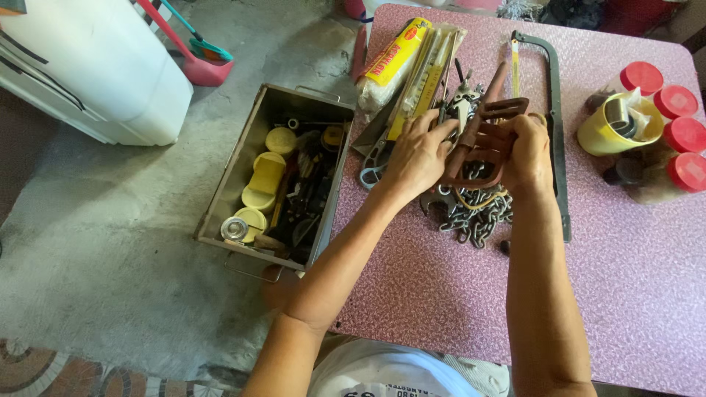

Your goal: The person removes items from an open metal toolbox drawer one at a time and places them on the table beside it, including lidded jars, a hacksaw, pliers, scissors, a coil of wire, and assorted hand tools, arranging them in a growing pile on the tabletop.

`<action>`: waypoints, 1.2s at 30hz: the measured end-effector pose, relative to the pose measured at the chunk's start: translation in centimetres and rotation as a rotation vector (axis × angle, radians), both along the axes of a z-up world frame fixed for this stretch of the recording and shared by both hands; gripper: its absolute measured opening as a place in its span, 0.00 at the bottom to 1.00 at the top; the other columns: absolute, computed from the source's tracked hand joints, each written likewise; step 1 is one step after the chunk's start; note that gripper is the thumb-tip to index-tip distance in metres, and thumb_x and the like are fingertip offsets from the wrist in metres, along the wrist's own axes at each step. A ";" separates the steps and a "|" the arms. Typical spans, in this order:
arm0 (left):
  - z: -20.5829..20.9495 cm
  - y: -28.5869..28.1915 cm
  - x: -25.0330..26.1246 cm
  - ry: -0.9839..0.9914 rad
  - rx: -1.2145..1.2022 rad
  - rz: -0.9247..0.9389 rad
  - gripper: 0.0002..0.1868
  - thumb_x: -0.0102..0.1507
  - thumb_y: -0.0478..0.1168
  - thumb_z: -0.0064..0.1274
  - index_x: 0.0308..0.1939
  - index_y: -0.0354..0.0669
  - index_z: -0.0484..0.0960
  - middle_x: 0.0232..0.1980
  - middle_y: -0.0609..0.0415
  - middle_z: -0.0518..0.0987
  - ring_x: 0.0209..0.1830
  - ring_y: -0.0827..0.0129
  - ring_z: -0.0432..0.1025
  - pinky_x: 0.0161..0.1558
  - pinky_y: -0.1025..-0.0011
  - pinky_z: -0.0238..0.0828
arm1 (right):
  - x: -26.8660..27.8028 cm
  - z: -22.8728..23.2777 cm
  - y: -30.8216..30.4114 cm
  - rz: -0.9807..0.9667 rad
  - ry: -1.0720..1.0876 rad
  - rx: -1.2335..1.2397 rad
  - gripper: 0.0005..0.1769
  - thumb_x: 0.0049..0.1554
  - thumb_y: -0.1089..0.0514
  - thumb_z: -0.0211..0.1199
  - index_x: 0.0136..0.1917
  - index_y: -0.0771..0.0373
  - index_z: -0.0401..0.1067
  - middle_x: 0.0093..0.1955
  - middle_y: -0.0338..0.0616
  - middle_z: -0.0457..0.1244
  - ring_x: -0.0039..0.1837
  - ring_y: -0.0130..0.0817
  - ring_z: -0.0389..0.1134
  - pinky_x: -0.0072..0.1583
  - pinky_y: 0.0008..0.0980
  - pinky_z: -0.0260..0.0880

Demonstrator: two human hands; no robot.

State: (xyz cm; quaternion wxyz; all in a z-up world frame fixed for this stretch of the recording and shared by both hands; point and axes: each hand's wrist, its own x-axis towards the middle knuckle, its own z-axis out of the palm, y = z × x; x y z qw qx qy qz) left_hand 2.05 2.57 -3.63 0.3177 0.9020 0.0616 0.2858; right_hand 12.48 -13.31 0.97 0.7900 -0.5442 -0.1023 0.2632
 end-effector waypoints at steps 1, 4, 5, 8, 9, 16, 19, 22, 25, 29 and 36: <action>0.0 -0.2 0.0 0.010 0.040 0.019 0.22 0.63 0.35 0.57 0.63 0.44 0.80 0.71 0.37 0.68 0.70 0.45 0.64 0.69 0.52 0.62 | -0.1 0.2 0.0 0.014 -0.048 -0.016 0.20 0.57 0.61 0.44 0.58 0.73 0.67 0.51 0.59 0.68 0.47 0.48 0.73 0.46 0.46 0.79; 0.0 -0.7 -0.4 0.036 0.076 0.027 0.21 0.64 0.34 0.56 0.62 0.43 0.80 0.72 0.36 0.67 0.71 0.45 0.64 0.69 0.53 0.62 | -0.3 0.5 0.0 0.041 -0.129 -0.058 0.18 0.57 0.61 0.44 0.55 0.76 0.66 0.50 0.58 0.67 0.47 0.49 0.72 0.46 0.49 0.79; 0.0 -0.9 -0.6 0.044 0.073 0.022 0.21 0.65 0.34 0.55 0.63 0.43 0.79 0.72 0.35 0.67 0.71 0.45 0.64 0.69 0.54 0.62 | -0.4 0.4 0.1 0.041 -0.113 -0.069 0.18 0.57 0.61 0.44 0.54 0.77 0.65 0.49 0.58 0.67 0.47 0.49 0.72 0.46 0.50 0.80; 0.1 -1.0 -1.1 0.032 0.057 0.020 0.20 0.66 0.35 0.54 0.63 0.42 0.80 0.72 0.37 0.68 0.72 0.45 0.64 0.70 0.54 0.63 | -0.4 0.4 0.1 0.054 -0.138 -0.103 0.19 0.57 0.60 0.44 0.52 0.77 0.68 0.48 0.57 0.67 0.46 0.47 0.74 0.45 0.49 0.81; 0.1 -1.0 -1.2 0.019 0.062 0.019 0.20 0.66 0.36 0.54 0.62 0.42 0.80 0.72 0.37 0.68 0.72 0.44 0.64 0.70 0.54 0.63 | -0.4 0.4 0.1 0.060 -0.158 -0.113 0.20 0.57 0.59 0.44 0.52 0.77 0.70 0.47 0.57 0.68 0.46 0.46 0.74 0.45 0.48 0.81; 0.2 -0.6 -1.6 0.006 0.090 0.010 0.20 0.66 0.37 0.54 0.62 0.44 0.80 0.71 0.36 0.68 0.71 0.45 0.63 0.71 0.54 0.63 | 0.2 0.2 0.9 -0.018 -0.263 -0.403 0.16 0.59 0.56 0.56 0.50 0.72 0.74 0.45 0.51 0.69 0.45 0.35 0.75 0.41 0.36 0.78; 0.2 -0.4 -2.2 0.011 0.059 -0.003 0.19 0.67 0.38 0.54 0.63 0.45 0.79 0.71 0.37 0.69 0.71 0.46 0.64 0.72 0.55 0.63 | -0.2 0.2 1.2 -0.065 -0.298 -0.453 0.16 0.60 0.57 0.55 0.52 0.72 0.75 0.44 0.50 0.69 0.43 0.35 0.73 0.39 0.32 0.74; 0.2 -0.3 -2.7 0.019 0.028 -0.024 0.20 0.67 0.38 0.54 0.64 0.46 0.79 0.71 0.37 0.68 0.71 0.46 0.65 0.72 0.55 0.62 | -0.7 0.2 1.6 -0.081 -0.369 -0.502 0.17 0.61 0.56 0.54 0.52 0.72 0.75 0.42 0.49 0.69 0.41 0.36 0.72 0.39 0.34 0.72; 0.2 -0.2 -3.3 0.019 0.041 -0.035 0.21 0.67 0.38 0.54 0.65 0.44 0.78 0.72 0.36 0.67 0.72 0.46 0.65 0.73 0.54 0.61 | -1.1 0.2 1.5 -0.118 -0.555 -0.685 0.17 0.63 0.55 0.56 0.52 0.73 0.76 0.40 0.50 0.69 0.40 0.37 0.71 0.40 0.33 0.70; 0.0 -0.1 -4.0 0.075 0.000 -0.045 0.21 0.66 0.38 0.54 0.64 0.42 0.77 0.73 0.36 0.65 0.73 0.44 0.63 0.72 0.54 0.62 | -1.1 0.6 1.2 -0.117 -0.540 -0.702 0.14 0.64 0.58 0.60 0.52 0.72 0.77 0.41 0.49 0.70 0.38 0.32 0.69 0.38 0.29 0.71; 0.2 -0.2 -5.4 0.101 0.019 -0.074 0.25 0.67 0.36 0.53 0.69 0.45 0.73 0.75 0.36 0.62 0.74 0.44 0.62 0.72 0.53 0.62 | -3.1 2.2 0.7 -0.140 -0.648 -0.698 0.12 0.65 0.62 0.56 0.58 0.73 0.74 0.44 0.52 0.69 0.38 0.30 0.71 0.35 0.26 0.73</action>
